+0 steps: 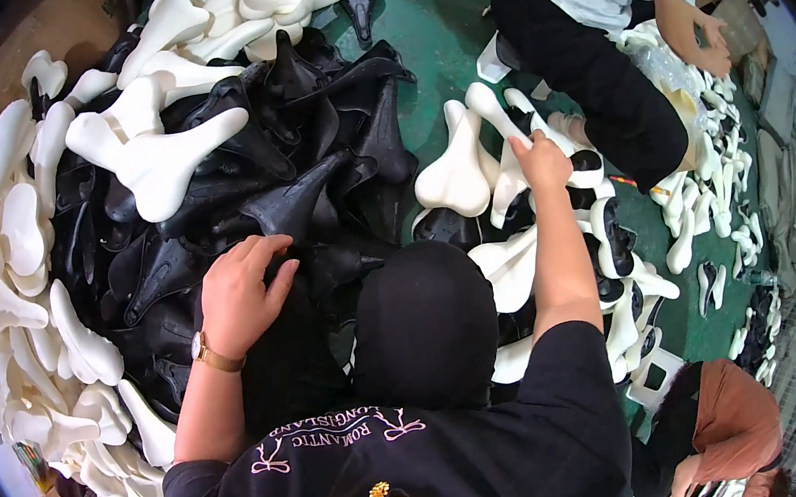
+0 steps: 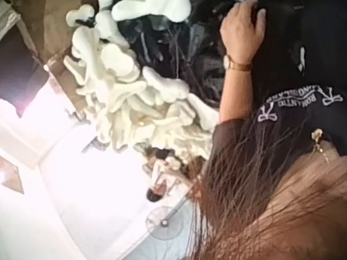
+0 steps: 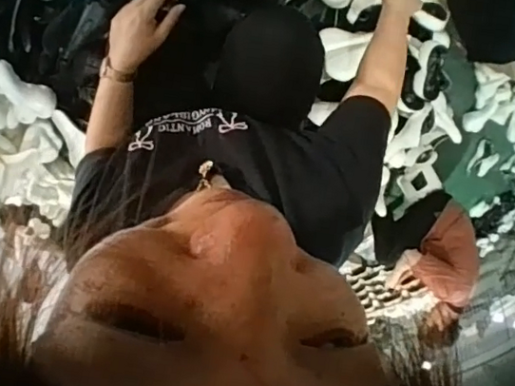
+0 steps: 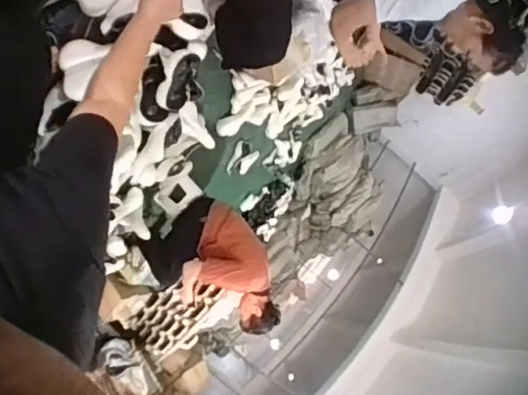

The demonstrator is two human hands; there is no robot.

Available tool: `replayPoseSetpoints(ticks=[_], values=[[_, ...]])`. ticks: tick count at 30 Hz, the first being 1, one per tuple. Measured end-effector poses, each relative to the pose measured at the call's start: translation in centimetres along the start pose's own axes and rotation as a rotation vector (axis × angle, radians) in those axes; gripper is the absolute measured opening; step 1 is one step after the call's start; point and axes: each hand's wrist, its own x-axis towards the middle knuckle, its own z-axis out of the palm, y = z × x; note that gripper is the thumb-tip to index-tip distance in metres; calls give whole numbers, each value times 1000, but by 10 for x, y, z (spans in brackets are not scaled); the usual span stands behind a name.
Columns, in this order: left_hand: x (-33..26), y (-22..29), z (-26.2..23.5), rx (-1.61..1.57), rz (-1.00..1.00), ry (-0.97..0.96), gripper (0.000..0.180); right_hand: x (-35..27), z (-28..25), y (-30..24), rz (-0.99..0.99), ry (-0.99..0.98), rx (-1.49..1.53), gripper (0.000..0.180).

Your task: Fitting white foam cushions into black plastic bicycle seat shells in a manufacturing facility.

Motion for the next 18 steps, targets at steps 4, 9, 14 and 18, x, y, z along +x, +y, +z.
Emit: replayPoseSetpoints(ticks=[4, 9, 14, 18], values=[[-5, -3, -4, -8, 5, 8, 19, 2, -3, -6, -305, -360, -182, 50], [-10, -11, -2, -17, 35, -4, 21, -3, 32, 9, -283, -49, -333, 52], [-14, -15, -1, 7, 63, 10, 21, 4, 20, -41, -324, -95, -463, 56], [-13, -17, -8, -278, -76, 20, 19, -8, 48, -52, -779, 5, -119, 29]])
